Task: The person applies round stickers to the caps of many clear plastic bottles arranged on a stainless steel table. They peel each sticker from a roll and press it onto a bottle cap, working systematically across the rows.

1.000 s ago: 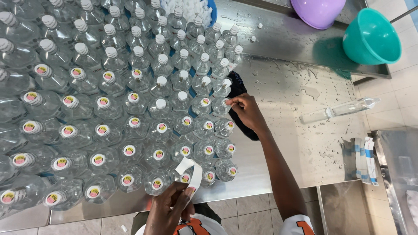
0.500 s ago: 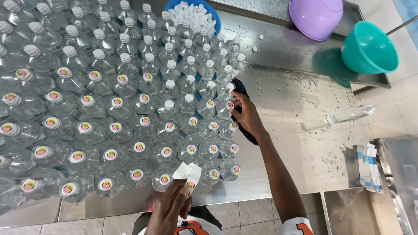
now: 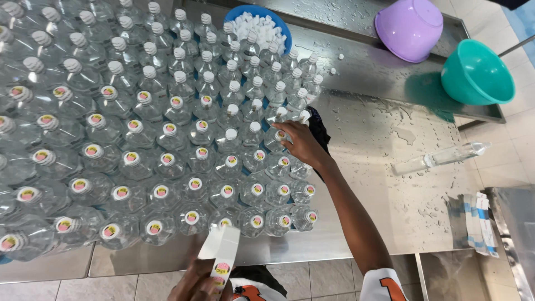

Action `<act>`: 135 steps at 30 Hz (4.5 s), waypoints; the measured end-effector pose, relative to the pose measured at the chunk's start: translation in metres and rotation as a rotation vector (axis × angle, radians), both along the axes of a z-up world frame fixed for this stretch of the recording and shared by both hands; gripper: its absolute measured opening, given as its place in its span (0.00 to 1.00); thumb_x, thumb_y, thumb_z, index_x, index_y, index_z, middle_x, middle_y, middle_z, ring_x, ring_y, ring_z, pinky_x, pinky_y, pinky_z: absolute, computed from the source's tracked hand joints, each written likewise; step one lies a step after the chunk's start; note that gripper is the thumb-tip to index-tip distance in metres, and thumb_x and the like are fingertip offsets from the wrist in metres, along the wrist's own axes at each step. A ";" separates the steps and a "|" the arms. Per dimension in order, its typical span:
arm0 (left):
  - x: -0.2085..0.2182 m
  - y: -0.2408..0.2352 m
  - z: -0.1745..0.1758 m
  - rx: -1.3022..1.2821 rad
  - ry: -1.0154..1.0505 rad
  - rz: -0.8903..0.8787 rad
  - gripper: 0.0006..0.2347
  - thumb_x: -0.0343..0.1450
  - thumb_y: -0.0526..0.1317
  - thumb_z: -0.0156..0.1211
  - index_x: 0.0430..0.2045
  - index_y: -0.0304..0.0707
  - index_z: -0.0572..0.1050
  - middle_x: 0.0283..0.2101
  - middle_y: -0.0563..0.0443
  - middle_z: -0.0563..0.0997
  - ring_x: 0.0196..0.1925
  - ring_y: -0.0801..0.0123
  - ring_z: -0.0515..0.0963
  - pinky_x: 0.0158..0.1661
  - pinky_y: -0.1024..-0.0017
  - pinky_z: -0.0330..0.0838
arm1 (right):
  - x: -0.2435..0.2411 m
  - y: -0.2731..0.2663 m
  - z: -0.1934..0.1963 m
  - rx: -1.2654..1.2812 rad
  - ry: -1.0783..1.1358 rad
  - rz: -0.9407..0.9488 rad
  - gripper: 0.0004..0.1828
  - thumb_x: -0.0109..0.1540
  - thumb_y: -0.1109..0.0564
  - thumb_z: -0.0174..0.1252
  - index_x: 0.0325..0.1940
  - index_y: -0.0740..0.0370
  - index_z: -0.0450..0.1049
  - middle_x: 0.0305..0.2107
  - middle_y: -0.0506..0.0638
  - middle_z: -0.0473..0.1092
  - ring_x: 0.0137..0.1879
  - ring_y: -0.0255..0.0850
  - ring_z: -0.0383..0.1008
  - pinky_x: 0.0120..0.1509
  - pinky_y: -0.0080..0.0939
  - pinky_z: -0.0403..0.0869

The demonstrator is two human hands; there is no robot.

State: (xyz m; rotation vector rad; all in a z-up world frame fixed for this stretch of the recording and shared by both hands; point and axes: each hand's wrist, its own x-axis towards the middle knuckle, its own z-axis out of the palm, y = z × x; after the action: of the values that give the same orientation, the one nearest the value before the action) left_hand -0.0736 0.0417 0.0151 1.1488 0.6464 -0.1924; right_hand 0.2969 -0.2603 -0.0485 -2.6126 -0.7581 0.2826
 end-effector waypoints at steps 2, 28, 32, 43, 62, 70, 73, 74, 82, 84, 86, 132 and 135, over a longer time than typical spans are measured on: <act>-0.002 0.001 -0.002 -0.051 0.001 0.069 0.13 0.75 0.32 0.55 0.33 0.19 0.88 0.31 0.29 0.90 0.29 0.49 0.86 0.35 0.60 0.81 | 0.002 0.003 0.001 0.015 0.017 0.001 0.33 0.71 0.63 0.60 0.80 0.49 0.65 0.64 0.53 0.69 0.69 0.53 0.71 0.66 0.61 0.70; -0.024 0.040 -0.020 -0.106 -0.101 -0.062 0.16 0.73 0.35 0.56 0.42 0.18 0.89 0.16 0.29 0.80 0.15 0.52 0.76 0.20 0.64 0.70 | -0.108 0.059 0.031 0.069 -0.069 -0.018 0.41 0.71 0.54 0.64 0.85 0.52 0.54 0.75 0.59 0.60 0.81 0.57 0.58 0.81 0.61 0.63; -0.031 0.040 -0.031 -0.165 -0.112 0.021 0.14 0.74 0.33 0.57 0.45 0.16 0.84 0.31 0.25 0.87 0.17 0.49 0.75 0.22 0.63 0.70 | -0.145 0.062 0.048 0.094 0.073 0.030 0.35 0.69 0.46 0.65 0.79 0.47 0.65 0.71 0.51 0.67 0.78 0.49 0.60 0.79 0.56 0.61; -0.027 0.028 -0.006 -0.093 -0.434 -0.239 0.16 0.78 0.42 0.52 0.50 0.27 0.82 0.25 0.40 0.82 0.22 0.61 0.79 0.32 0.68 0.75 | -0.168 0.046 0.051 0.045 0.043 0.067 0.33 0.69 0.52 0.65 0.79 0.46 0.66 0.73 0.49 0.63 0.81 0.50 0.57 0.82 0.55 0.57; -0.006 -0.066 0.001 0.052 -0.228 -0.267 0.13 0.77 0.43 0.58 0.52 0.36 0.76 0.40 0.38 0.96 0.29 0.62 0.93 0.31 0.71 0.82 | -0.291 0.021 0.096 0.478 -0.160 0.049 0.15 0.70 0.54 0.62 0.60 0.56 0.79 0.57 0.50 0.77 0.64 0.47 0.77 0.68 0.49 0.78; -0.014 -0.094 0.015 0.300 -0.226 -0.306 0.10 0.76 0.46 0.61 0.45 0.43 0.82 0.22 0.50 0.87 0.26 0.73 0.87 0.32 0.74 0.78 | -0.319 0.022 0.105 0.575 -0.109 0.098 0.15 0.70 0.56 0.64 0.61 0.56 0.78 0.54 0.49 0.79 0.59 0.46 0.81 0.65 0.46 0.79; -0.018 -0.099 0.005 0.276 -0.249 -0.316 0.12 0.77 0.45 0.59 0.46 0.37 0.81 0.25 0.50 0.85 0.28 0.73 0.88 0.30 0.72 0.78 | -0.323 0.018 0.105 0.631 -0.024 0.023 0.12 0.68 0.58 0.66 0.56 0.55 0.82 0.58 0.50 0.74 0.66 0.45 0.79 0.69 0.44 0.80; -0.018 -0.100 0.001 0.330 -0.289 -0.314 0.10 0.78 0.44 0.58 0.43 0.40 0.80 0.28 0.53 0.86 0.27 0.74 0.88 0.31 0.73 0.79 | -0.323 0.018 0.108 0.666 0.050 0.003 0.09 0.68 0.57 0.66 0.53 0.57 0.82 0.55 0.49 0.76 0.62 0.44 0.81 0.67 0.43 0.80; -0.017 -0.089 0.003 0.450 -0.407 -0.284 0.09 0.79 0.43 0.57 0.36 0.40 0.81 0.32 0.56 0.82 0.28 0.77 0.87 0.38 0.74 0.81 | -0.322 0.026 0.108 0.751 0.308 -0.114 0.09 0.68 0.53 0.64 0.46 0.59 0.83 0.43 0.48 0.84 0.51 0.41 0.87 0.58 0.40 0.82; -0.013 -0.080 0.000 0.503 -0.244 -0.366 0.11 0.77 0.50 0.58 0.40 0.50 0.85 0.26 0.60 0.90 0.30 0.77 0.89 0.43 0.69 0.78 | -0.318 0.032 0.104 0.769 0.422 -0.186 0.08 0.67 0.53 0.65 0.46 0.58 0.84 0.44 0.48 0.85 0.54 0.42 0.87 0.60 0.41 0.82; -0.010 -0.073 0.000 0.504 -0.278 -0.372 0.11 0.77 0.49 0.58 0.40 0.48 0.85 0.30 0.59 0.89 0.30 0.76 0.89 0.42 0.69 0.79 | -0.315 0.037 0.101 0.771 0.437 -0.200 0.08 0.67 0.54 0.65 0.46 0.58 0.85 0.44 0.48 0.85 0.54 0.42 0.87 0.60 0.41 0.81; 0.048 -0.008 -0.018 0.189 0.249 -0.278 0.08 0.70 0.38 0.68 0.27 0.34 0.90 0.27 0.49 0.99 0.17 0.67 0.87 0.29 0.75 0.78 | 0.014 0.060 -0.011 0.202 -0.579 0.168 0.06 0.74 0.61 0.61 0.52 0.65 0.79 0.44 0.53 0.70 0.51 0.50 0.71 0.55 0.52 0.76; 0.046 -0.007 -0.022 0.185 0.219 -0.306 0.08 0.71 0.39 0.68 0.27 0.35 0.90 0.28 0.52 0.98 0.18 0.69 0.87 0.26 0.76 0.77 | 0.017 0.054 -0.022 0.118 -0.571 0.179 0.07 0.75 0.57 0.58 0.52 0.63 0.79 0.46 0.52 0.70 0.53 0.50 0.70 0.59 0.54 0.72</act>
State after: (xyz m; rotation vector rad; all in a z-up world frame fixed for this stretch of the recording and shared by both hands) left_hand -0.0272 0.0351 -0.0073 1.4161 0.6891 -0.5332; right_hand 0.3140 -0.2060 -0.0705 -2.5267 -1.1532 -0.4696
